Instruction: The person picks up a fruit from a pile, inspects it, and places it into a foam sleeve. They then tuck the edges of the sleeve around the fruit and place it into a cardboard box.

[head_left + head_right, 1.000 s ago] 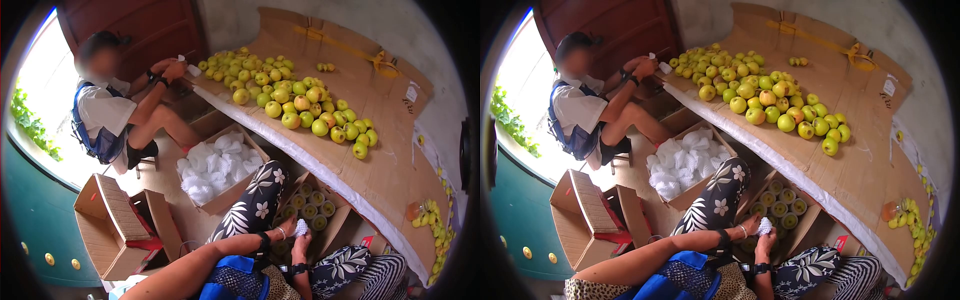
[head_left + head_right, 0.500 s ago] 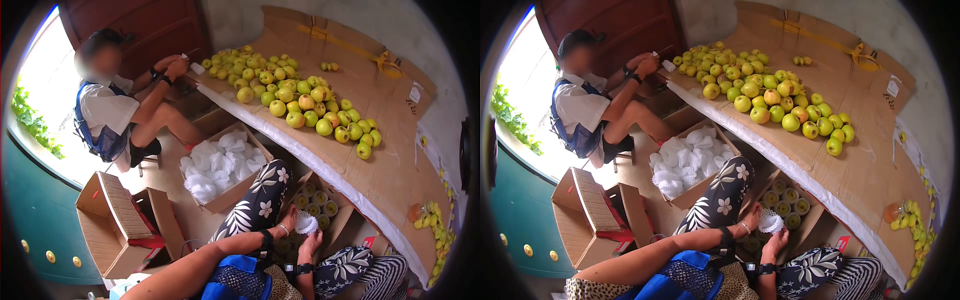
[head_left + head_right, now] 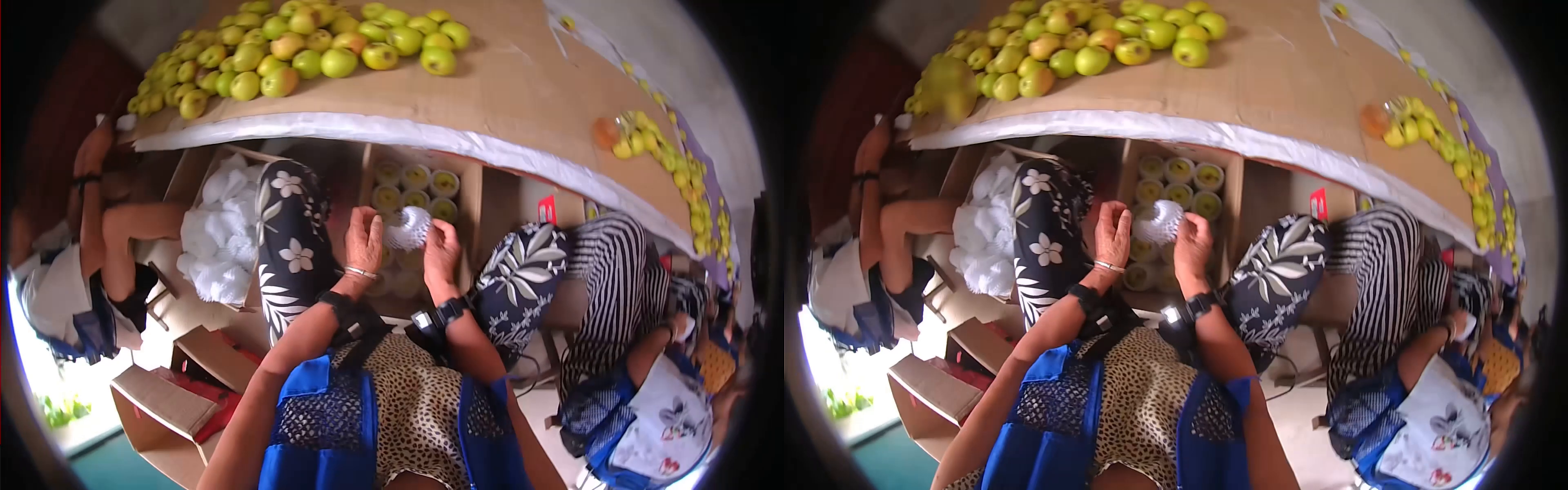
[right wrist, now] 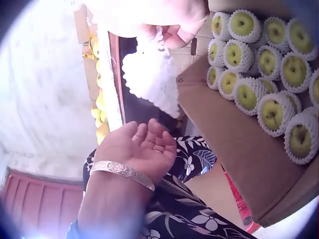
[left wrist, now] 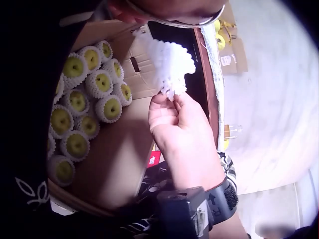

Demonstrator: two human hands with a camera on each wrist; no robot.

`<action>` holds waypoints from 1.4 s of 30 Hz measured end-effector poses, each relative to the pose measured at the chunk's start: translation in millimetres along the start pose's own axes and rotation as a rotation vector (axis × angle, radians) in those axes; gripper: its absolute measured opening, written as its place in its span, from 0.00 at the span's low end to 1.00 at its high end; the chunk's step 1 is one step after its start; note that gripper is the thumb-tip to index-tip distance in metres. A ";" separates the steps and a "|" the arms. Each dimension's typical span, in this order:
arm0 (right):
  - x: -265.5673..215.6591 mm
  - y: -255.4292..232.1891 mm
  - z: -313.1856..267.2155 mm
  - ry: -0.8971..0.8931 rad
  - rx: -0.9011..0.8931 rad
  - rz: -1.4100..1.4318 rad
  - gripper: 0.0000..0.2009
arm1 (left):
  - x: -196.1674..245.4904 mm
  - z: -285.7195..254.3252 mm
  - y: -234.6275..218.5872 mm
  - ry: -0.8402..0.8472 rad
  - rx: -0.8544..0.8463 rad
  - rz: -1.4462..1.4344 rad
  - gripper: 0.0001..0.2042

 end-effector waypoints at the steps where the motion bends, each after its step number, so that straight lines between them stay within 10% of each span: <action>1: -0.6 -2.0 0.6 -0.024 0.004 -0.036 0.06 | 3.5 -2.8 8.3 0.033 -0.082 0.063 0.07; 5: -10.6 5.1 -3.7 -0.076 -0.036 -0.065 0.06 | 41.5 -16.8 40.0 0.330 -0.354 0.354 0.14; 8: -11.5 17.7 -9.1 -0.042 -0.119 0.090 0.06 | -4.1 -21.9 51.6 0.101 -0.505 0.356 0.20; 9: -11.5 22.1 -11.6 -0.006 -0.149 0.126 0.06 | -24.8 -24.9 50.3 -0.164 -0.480 0.116 0.19; 15: -3.2 35.7 -17.7 0.122 -0.236 0.316 0.07 | -78.3 -21.2 37.9 -0.465 -0.364 -0.302 0.10; 27: 42.5 16.3 -12.9 0.380 -0.081 0.352 0.12 | -101.5 -18.1 16.9 -0.730 -0.079 -0.591 0.08; 31: 45.5 7.7 -12.6 0.484 0.032 0.472 0.11 | -76.8 -1.7 28.0 -0.617 -0.191 -0.924 0.07; 42: 11.1 31.5 -20.3 0.392 -0.245 0.275 0.21 | -74.9 -4.4 6.8 -0.506 -0.082 -0.402 0.11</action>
Point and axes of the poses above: each hand's wrist, its own z-axis towards the middle knuckle, its own y-axis out of the palm, x = y × z, the point moved 10 cm from there along z, towards the middle knuckle, and after that the axes turned 7 degrees about -z, right-handed, at the moved point
